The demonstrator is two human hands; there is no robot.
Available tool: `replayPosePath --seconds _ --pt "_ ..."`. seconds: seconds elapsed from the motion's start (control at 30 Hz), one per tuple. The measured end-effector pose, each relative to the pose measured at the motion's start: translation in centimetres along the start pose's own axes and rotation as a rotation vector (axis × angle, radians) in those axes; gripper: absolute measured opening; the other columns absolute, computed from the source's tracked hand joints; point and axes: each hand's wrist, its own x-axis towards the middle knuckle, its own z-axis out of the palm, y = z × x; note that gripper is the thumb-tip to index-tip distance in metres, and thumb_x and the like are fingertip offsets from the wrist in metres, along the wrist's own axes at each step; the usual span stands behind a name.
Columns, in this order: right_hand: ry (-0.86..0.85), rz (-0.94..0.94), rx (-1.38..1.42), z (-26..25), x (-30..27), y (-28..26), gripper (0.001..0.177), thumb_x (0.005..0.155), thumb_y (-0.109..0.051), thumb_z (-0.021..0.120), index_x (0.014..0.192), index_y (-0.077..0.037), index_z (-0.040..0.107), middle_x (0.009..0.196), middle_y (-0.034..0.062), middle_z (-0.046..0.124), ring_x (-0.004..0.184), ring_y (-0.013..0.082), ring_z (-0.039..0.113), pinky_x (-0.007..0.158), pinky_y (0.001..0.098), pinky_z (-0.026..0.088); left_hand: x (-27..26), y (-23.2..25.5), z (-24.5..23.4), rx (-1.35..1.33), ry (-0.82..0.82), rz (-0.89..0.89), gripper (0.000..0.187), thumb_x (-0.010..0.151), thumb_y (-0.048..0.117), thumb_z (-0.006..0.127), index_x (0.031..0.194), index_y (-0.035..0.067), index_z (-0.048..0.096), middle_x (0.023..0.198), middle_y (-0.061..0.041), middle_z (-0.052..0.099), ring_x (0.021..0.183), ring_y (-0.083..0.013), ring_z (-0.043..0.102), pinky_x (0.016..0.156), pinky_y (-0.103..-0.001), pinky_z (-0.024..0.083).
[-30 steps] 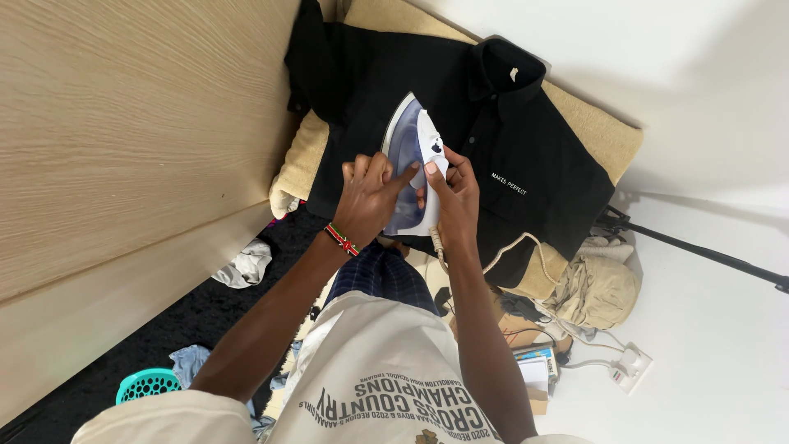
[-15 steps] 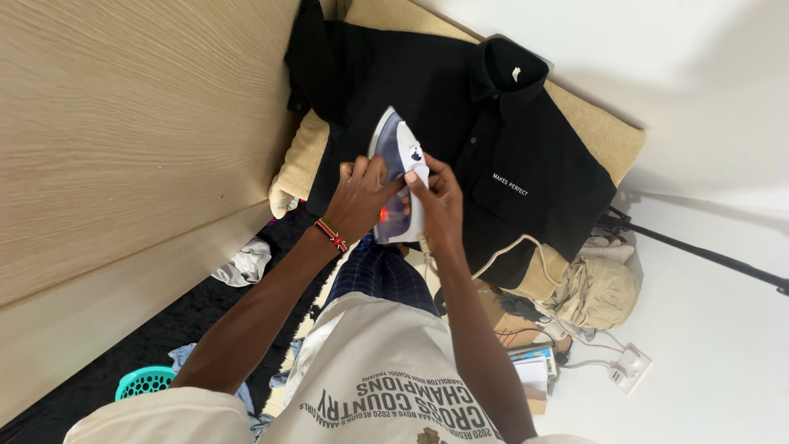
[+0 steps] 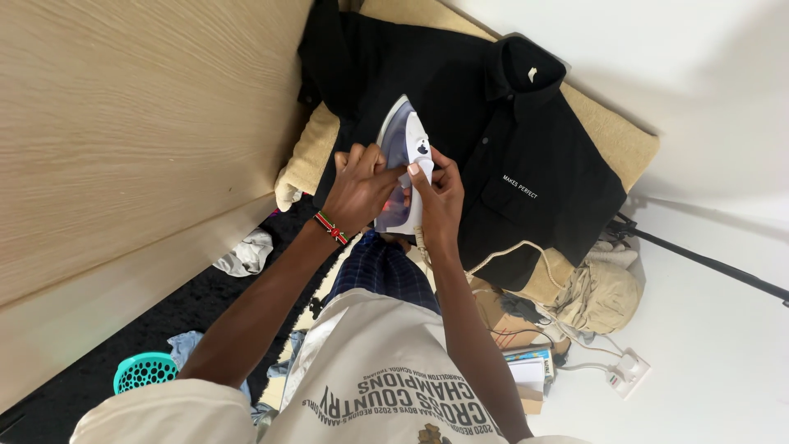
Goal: Ironing a black button-down shirt on a padded surface.
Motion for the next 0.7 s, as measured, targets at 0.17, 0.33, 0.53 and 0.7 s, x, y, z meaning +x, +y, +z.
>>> replayPosePath --seconds 0.17,0.33,0.53,0.7 --pt "0.029 -0.005 -0.028 0.9 -0.3 0.3 0.051 0.095 -0.018 0.075 0.137 0.0 0.054 0.089 0.0047 0.064 0.071 0.01 0.066 0.059 0.0246 0.055 -0.6 0.0 0.6 -0.063 0.08 -0.046 0.024 0.081 0.016 0.085 0.104 0.013 0.078 0.091 0.0 0.047 0.09 -0.0191 0.046 0.08 -0.039 0.029" --pt "0.063 0.034 0.014 1.8 -0.9 2.1 0.053 0.094 -0.017 0.076 0.138 0.001 0.053 0.09 0.0063 0.065 0.071 0.0099 0.066 0.059 0.0249 0.055 -2.1 -0.5 1.3 -0.045 0.128 -0.101 0.035 0.076 0.015 0.088 0.11 0.012 0.079 0.087 0.001 0.047 0.088 -0.0188 0.046 0.08 -0.039 0.029" --pt "0.045 0.089 -0.128 3.4 -1.8 8.2 0.058 0.096 -0.015 0.073 0.147 -0.005 0.048 0.097 0.0082 0.066 0.08 0.0116 0.064 0.067 0.0255 0.053 -4.6 -3.4 0.8 -0.088 0.185 -0.192 0.031 0.087 0.017 0.08 0.118 0.014 0.078 0.095 -0.006 0.05 0.094 -0.0248 0.048 0.083 -0.041 0.034" --pt "-0.184 0.156 0.032 6.5 -6.7 15.0 0.065 0.1 -0.007 0.065 0.153 -0.007 0.027 0.105 0.0112 0.068 0.085 0.0113 0.066 0.072 0.0259 0.056 -4.8 -4.4 -0.9 -0.106 0.289 -0.494 0.03 0.102 0.014 0.068 0.132 0.009 0.071 0.095 -0.009 0.052 0.097 -0.0254 0.054 0.093 -0.045 0.039"
